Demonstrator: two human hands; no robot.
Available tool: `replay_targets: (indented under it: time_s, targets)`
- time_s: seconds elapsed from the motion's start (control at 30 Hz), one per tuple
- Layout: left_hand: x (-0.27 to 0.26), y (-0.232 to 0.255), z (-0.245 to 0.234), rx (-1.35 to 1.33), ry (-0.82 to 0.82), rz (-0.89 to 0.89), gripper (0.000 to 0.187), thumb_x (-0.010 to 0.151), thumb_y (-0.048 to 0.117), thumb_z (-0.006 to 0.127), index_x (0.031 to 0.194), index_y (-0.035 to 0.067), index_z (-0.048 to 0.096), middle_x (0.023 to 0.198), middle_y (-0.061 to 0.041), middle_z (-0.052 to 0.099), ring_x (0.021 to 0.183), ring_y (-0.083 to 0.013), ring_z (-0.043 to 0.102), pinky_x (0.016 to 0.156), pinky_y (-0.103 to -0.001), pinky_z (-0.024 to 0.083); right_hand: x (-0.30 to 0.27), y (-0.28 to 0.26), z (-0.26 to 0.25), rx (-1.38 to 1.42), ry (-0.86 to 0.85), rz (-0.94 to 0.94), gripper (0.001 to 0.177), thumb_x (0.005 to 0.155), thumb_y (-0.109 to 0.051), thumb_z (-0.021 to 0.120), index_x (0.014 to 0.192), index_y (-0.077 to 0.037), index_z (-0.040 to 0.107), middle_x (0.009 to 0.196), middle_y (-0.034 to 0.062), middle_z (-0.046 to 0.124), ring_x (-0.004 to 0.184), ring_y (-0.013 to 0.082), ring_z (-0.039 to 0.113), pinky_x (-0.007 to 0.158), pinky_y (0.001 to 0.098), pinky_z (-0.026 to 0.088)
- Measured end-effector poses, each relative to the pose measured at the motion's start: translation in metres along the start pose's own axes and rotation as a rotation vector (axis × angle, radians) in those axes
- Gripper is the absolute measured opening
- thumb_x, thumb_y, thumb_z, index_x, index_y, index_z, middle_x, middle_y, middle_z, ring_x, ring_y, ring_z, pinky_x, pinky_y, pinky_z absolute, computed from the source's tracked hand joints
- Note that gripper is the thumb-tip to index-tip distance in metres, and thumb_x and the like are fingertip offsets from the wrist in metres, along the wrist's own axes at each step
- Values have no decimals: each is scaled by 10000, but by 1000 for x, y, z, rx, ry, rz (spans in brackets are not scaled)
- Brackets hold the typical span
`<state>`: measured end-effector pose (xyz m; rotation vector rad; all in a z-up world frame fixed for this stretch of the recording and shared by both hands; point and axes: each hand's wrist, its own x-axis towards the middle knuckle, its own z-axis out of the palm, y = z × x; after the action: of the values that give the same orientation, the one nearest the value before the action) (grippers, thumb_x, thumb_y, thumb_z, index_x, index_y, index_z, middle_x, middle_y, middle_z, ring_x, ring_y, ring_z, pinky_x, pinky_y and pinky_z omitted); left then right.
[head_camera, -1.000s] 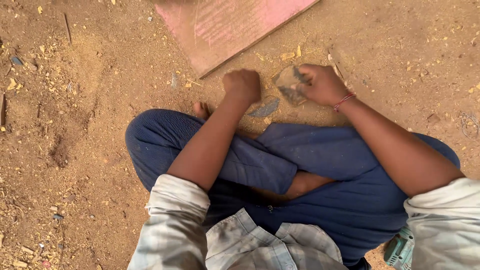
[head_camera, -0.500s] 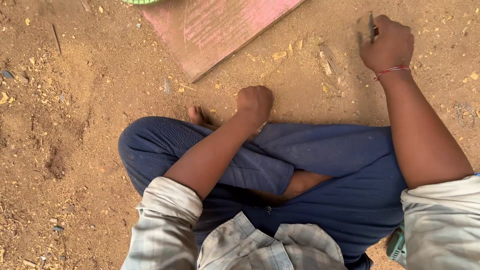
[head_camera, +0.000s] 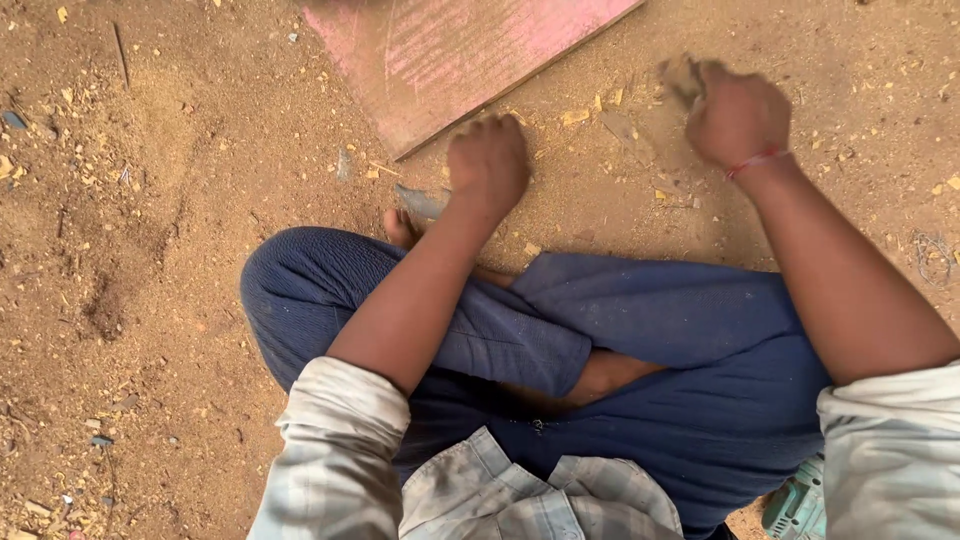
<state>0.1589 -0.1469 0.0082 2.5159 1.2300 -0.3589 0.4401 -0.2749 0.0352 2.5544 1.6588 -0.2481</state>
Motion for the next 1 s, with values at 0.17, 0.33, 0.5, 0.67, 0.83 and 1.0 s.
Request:
replay_targets:
  time_s: [0.17, 0.33, 0.5, 0.67, 0.83, 1.0]
  targets:
    - [-12, 28, 3, -119, -52, 126, 870, 894, 514, 705, 1467, -43, 363, 1506, -282, 382, 1432, -387, 370, 1134, -463, 407, 76, 55, 19, -117, 302, -101, 283, 994, -60, 630, 1263, -93, 710, 935, 206, 730, 848, 385, 709, 764, 493, 575]
    - [-10, 28, 19, -108, -171, 67, 1289, 852, 771, 599, 1566, -120, 2, 1629, -395, -67, 1535, -508, -82, 1242, -578, 117, 136, 56, 50, -32, 303, -9, 462, 830, 27, 678, 1284, -59, 666, 941, 231, 726, 815, 409, 704, 689, 498, 566]
    - [-8, 30, 21, -88, -221, 126, 1313, 864, 812, 539, 1554, -154, -22, 1626, -398, -98, 1530, -505, -125, 1247, -586, 47, 82, 9, 40, -117, 187, -40, 587, 811, 17, 662, 1392, -22, 585, 909, 218, 718, 798, 389, 706, 676, 491, 555]
    - [-8, 38, 13, -34, -269, 322, 1273, 870, 816, 494, 1565, -111, -32, 1638, -350, -128, 1533, -454, -153, 1252, -568, 24, 18, -27, -11, -49, -146, 68, 606, 965, 24, 532, 1557, -103, 493, 855, 234, 717, 745, 368, 720, 658, 490, 579]
    - [13, 27, 8, -72, -11, 327, 848, 917, 362, 527, 1556, -74, 181, 1554, -294, 232, 1465, -400, 220, 1202, -506, 231, 9, -9, -3, 203, 11, -163, 482, 972, -40, 582, 1442, -139, 626, 977, 207, 738, 802, 360, 714, 781, 454, 576]
    - [46, -26, -19, -46, 233, 37, 341, 958, 12, 578, 1293, -32, 529, 1293, -208, 565, 1191, -298, 555, 1051, -441, 471, 37, 9, 10, 207, 256, -355, 448, 935, 32, 564, 1341, -83, 715, 1261, 187, 721, 1095, 330, 707, 972, 413, 566]
